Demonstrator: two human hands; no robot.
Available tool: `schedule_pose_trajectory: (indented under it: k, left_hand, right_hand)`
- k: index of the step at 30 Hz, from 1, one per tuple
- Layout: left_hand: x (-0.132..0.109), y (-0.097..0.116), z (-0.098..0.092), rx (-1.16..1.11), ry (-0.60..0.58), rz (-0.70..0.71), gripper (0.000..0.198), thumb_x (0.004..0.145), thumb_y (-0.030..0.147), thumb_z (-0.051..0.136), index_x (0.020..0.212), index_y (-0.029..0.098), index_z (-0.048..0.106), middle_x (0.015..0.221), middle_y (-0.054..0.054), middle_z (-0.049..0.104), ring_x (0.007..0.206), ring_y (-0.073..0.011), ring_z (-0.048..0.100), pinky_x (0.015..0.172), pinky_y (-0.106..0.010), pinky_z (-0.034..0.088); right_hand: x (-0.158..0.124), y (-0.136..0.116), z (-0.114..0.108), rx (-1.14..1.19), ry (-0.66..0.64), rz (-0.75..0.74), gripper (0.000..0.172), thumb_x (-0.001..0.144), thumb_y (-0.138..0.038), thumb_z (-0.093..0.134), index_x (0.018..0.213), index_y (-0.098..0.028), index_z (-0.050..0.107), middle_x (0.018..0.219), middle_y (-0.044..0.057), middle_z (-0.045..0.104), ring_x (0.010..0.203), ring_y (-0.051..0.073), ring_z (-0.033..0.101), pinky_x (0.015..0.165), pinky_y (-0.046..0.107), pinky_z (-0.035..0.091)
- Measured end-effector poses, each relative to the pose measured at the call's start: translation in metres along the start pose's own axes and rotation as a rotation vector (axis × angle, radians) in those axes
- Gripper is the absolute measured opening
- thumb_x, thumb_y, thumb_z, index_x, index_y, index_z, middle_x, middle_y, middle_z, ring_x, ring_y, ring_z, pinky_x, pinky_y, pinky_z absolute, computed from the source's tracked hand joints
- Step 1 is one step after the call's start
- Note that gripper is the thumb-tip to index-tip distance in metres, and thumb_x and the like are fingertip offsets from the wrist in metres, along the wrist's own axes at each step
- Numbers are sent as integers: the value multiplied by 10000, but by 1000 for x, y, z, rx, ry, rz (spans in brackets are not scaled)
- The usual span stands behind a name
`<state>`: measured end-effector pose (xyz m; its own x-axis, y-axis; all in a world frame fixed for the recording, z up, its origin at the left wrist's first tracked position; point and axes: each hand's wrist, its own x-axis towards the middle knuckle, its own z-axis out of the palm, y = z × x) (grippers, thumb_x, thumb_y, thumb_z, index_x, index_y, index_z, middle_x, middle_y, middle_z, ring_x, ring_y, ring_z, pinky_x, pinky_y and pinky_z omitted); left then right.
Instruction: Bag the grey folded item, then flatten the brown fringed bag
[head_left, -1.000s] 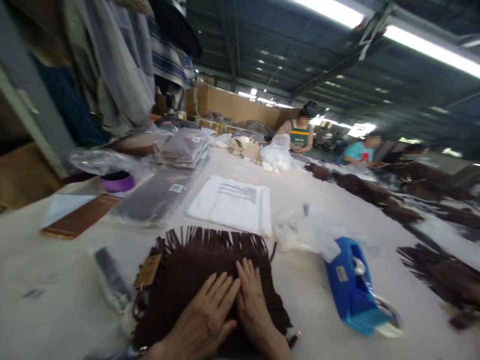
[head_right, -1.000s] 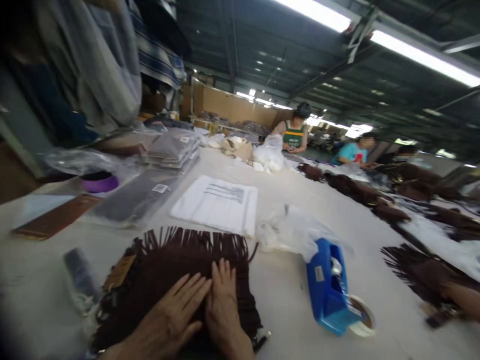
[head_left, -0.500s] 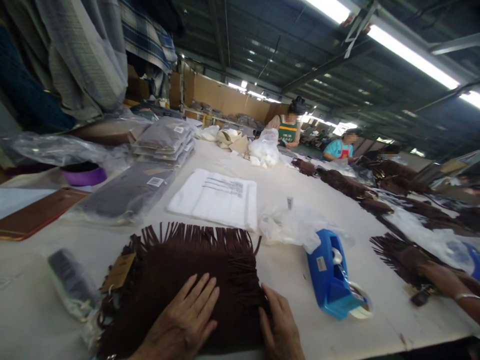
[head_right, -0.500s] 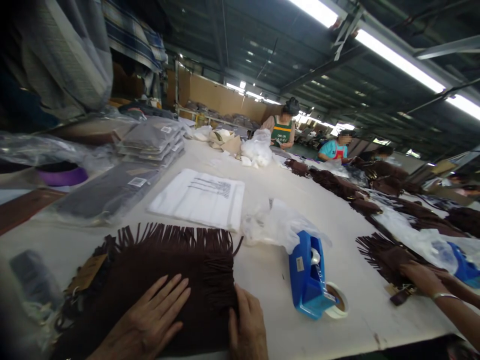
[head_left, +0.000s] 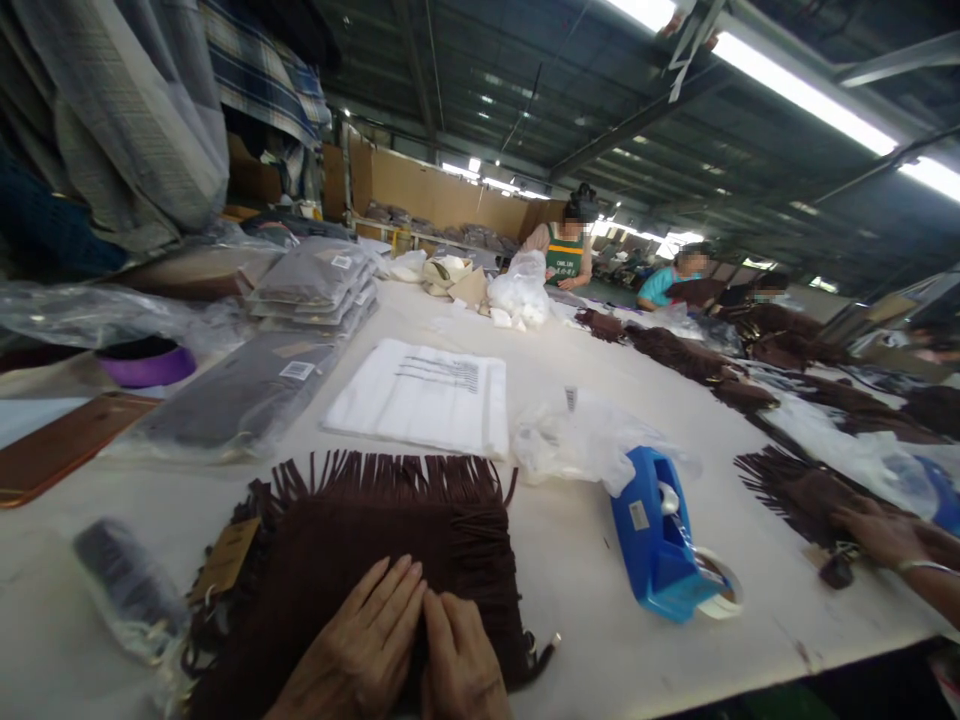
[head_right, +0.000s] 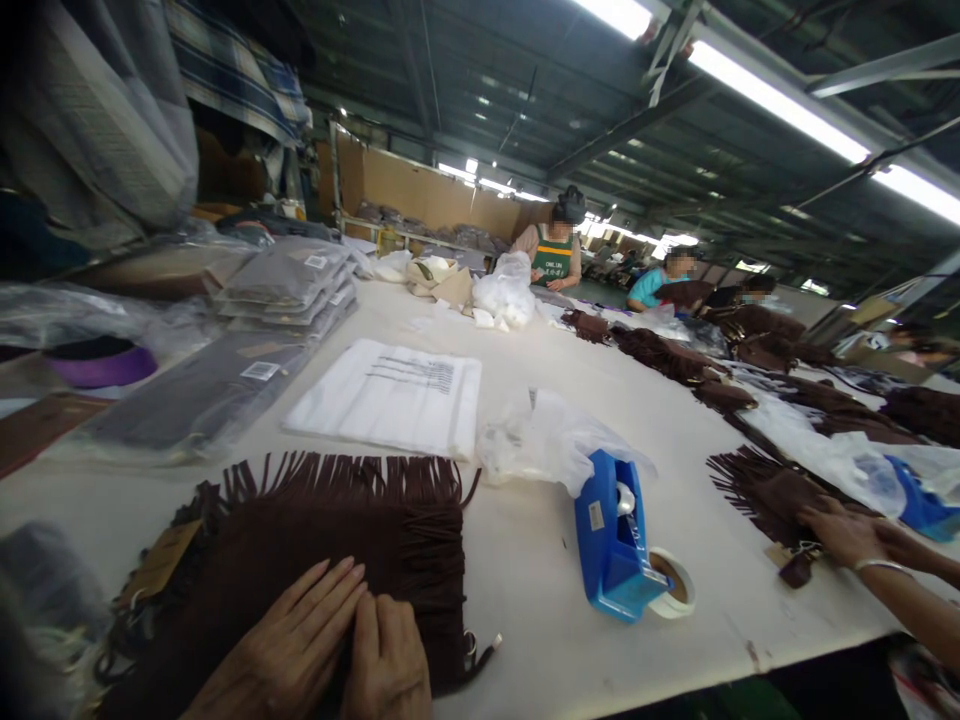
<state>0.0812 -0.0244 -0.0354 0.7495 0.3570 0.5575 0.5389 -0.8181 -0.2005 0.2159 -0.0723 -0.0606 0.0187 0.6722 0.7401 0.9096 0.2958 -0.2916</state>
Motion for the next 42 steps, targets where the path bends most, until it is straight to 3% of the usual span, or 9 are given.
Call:
schedule_pose_trajectory:
  k: [3, 7, 12, 15, 21, 24, 31, 37, 42]
  left_hand:
    - [-4, 0, -1, -25, 33, -6, 363, 842, 83, 373, 1149, 92, 567, 1229, -116, 576, 1226, -233, 449, 1062, -374, 365]
    - [-2, 2, -4, -52, 47, -28, 365, 827, 85, 403, 1150, 114, 572, 1212, -103, 589, 1211, -231, 465, 1037, -364, 407]
    - [2, 7, -1, -93, 109, -99, 346, 799, 76, 430, 1102, 98, 594, 1162, -102, 615, 1198, -236, 473, 1022, -359, 429]
    - [2, 9, 7, -101, 180, -114, 332, 797, 88, 403, 1066, 85, 598, 1124, -113, 628, 1174, -236, 490, 1010, -362, 441]
    - [9, 6, 3, -206, 264, -140, 302, 779, 41, 364, 971, 97, 591, 869, -74, 678, 949, -150, 604, 976, -269, 463]
    - [7, -13, -19, -279, 186, -217, 314, 800, 42, 354, 1026, 122, 558, 957, -76, 668, 1030, -126, 568, 986, -238, 441]
    - [-31, -84, -43, -61, -191, -848, 492, 700, 53, 418, 1185, 81, 500, 1250, -165, 531, 1186, -275, 467, 988, -501, 413]
    - [-39, -106, -32, -53, -286, -941, 526, 658, 5, 398, 1162, 69, 533, 1204, -170, 557, 1135, -274, 510, 937, -447, 460]
    - [-61, -108, -45, -1, -269, -944, 597, 680, -65, 286, 1205, 95, 521, 1205, -148, 559, 1148, -199, 508, 991, -366, 427]
  right_hand:
    - [5, -7, -6, 51, 160, -33, 340, 823, -41, 353, 1006, -200, 591, 721, 53, 634, 591, 147, 575, 553, 264, 499]
    - [21, 33, -43, 192, 171, -98, 279, 852, -163, 457, 1063, -271, 602, 848, 35, 657, 742, 148, 632, 659, 269, 529]
    - [25, 88, -37, -65, -217, 305, 519, 923, -386, 321, 1344, -89, 383, 1362, 185, 435, 1270, 278, 397, 973, 482, 424]
    - [18, 81, -3, -152, -300, 147, 607, 924, -434, 301, 1392, -48, 284, 1392, 218, 378, 1305, 310, 329, 981, 526, 394]
    - [13, 63, 33, -235, -190, -261, 524, 943, -345, 259, 1394, -82, 304, 1286, 193, 516, 1158, 307, 519, 885, 486, 452]
    - [9, 77, 42, -219, -163, -285, 512, 937, -400, 245, 1267, -107, 504, 1211, 188, 580, 1081, 330, 572, 837, 495, 462]
    - [12, 96, 32, -146, -419, -268, 530, 898, -520, 294, 1205, -193, 576, 1214, 115, 592, 1140, 282, 533, 891, 446, 449]
    - [14, 94, 31, -112, -402, -288, 527, 895, -521, 290, 1177, -193, 591, 1206, 116, 596, 1128, 290, 540, 889, 454, 443]
    - [11, 83, 35, -120, -276, -197, 513, 893, -514, 306, 1145, -185, 609, 1174, 124, 612, 1147, 302, 520, 915, 483, 417]
